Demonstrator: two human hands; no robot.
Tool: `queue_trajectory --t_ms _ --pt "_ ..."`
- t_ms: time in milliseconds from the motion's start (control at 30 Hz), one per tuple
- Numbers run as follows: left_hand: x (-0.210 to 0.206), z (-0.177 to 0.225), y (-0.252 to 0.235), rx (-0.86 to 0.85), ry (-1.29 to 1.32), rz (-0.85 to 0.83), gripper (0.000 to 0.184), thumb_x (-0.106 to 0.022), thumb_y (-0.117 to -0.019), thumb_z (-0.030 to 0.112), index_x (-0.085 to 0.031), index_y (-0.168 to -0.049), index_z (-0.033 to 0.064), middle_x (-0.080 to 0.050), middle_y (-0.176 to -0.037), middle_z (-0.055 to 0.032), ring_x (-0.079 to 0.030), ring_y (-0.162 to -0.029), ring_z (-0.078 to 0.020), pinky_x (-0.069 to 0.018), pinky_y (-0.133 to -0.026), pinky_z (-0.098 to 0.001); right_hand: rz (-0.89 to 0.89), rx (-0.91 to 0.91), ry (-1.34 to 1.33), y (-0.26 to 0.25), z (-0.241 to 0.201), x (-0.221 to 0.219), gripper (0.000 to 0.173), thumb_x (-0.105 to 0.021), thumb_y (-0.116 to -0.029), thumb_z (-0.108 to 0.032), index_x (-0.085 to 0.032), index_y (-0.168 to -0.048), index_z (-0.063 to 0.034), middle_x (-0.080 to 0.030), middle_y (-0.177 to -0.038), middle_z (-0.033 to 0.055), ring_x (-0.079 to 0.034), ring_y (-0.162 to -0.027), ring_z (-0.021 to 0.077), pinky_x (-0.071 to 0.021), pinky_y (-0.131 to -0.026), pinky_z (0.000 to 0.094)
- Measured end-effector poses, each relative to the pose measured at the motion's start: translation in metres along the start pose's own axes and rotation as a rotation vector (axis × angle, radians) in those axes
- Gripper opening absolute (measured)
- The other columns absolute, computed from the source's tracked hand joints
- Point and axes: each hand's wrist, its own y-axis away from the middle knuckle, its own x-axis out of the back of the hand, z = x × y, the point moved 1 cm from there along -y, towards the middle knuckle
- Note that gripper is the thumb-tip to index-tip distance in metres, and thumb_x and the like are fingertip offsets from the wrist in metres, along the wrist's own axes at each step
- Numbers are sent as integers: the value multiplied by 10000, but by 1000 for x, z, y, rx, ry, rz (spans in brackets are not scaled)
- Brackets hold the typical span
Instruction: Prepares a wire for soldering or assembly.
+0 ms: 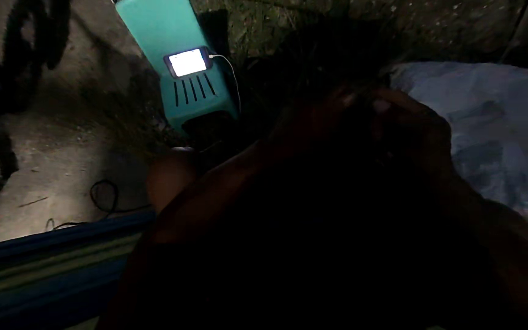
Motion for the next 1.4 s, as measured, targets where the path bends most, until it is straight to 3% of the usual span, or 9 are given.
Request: queue_trajectory --t_ms 100,200,400,500,600,1067,1133,1267,1400 --pt "-3 -2 -1 8 33 3 381 -397 -1099 184 -603 -1312 -54 -683 -1173 -208 -687 -1047 -296 -557 -895 -487 31 -12 -37 3 -4 -4 262 -396 -1079 -194 -633 -1191 -191 -533 -615 -138 -450 -437 -26 -419 -395 150" --pt "7 -12 -5 79 47 73 439 -370 -1109 190 -549 -1408 -76 -635 -1349 -235 -647 -1218 -282 -494 -1042 -425 -19 21 -27 4 -6 -2 360 -377 -1083 -159 -595 -1367 -126 -538 -629 -145 -473 -440 -38 -436 -391 136" --pt "14 -22 -11 175 255 179 444 -404 -1103 189 -525 -1421 -95 -644 -1313 -247 -657 -1144 -175 -495 -997 -299 -41 21 5 1 -5 -5 359 -421 -1061 -137 -618 -1361 -132 -567 -674 -148 -490 -481 -43 -450 -429 125" --pt "20 -33 -19 302 442 177 435 -402 -1116 236 -513 -1438 -34 -640 -987 -102 -576 -699 -82 -507 -613 -240 -26 2 37 -3 -5 -7 355 -429 -1066 -135 -630 -1358 -128 -573 -696 -140 -500 -520 -41 -459 -476 122" --pt "24 -38 -22 368 622 134 438 -393 -1121 252 -476 -1471 2 -557 -796 -29 -510 -541 -78 -483 -483 -233 -66 56 67 -9 -4 -2 344 -439 -1072 -150 -628 -1357 -114 -581 -730 -140 -516 -557 -40 -472 -510 120" --pt "44 -79 -49 480 949 410 269 -361 -1124 163 -470 -898 66 -498 -642 1 -462 -435 -76 -479 -418 -210 -170 -24 22 -16 -1 3 337 -466 -1059 -139 -654 -1339 -141 -610 -716 -94 -527 -518 -10 -478 -462 138" --pt "42 -75 -50 479 933 429 246 -379 -1123 181 -497 -953 47 -506 -665 -11 -466 -442 -86 -479 -412 -217 -175 -59 29 -17 2 2 300 -500 -1055 -167 -621 -1330 -172 -649 -799 -69 -570 -556 3 -498 -461 145" --pt "34 -62 -43 468 822 359 341 -403 -1122 218 -504 -1363 0 -513 -746 -22 -495 -487 -83 -479 -421 -215 -132 -53 233 -24 2 1 364 -485 -1065 -219 -546 -1424 -205 -655 -848 -85 -597 -599 -4 -509 -472 155" --pt "19 -50 -34 387 739 247 432 -449 -1105 228 -480 -1486 26 -582 -811 -33 -512 -546 -74 -474 -479 -225 -83 58 209 -31 4 1 365 -453 -1075 -154 -582 -1416 -130 -618 -760 -103 -550 -554 -19 -503 -497 147"
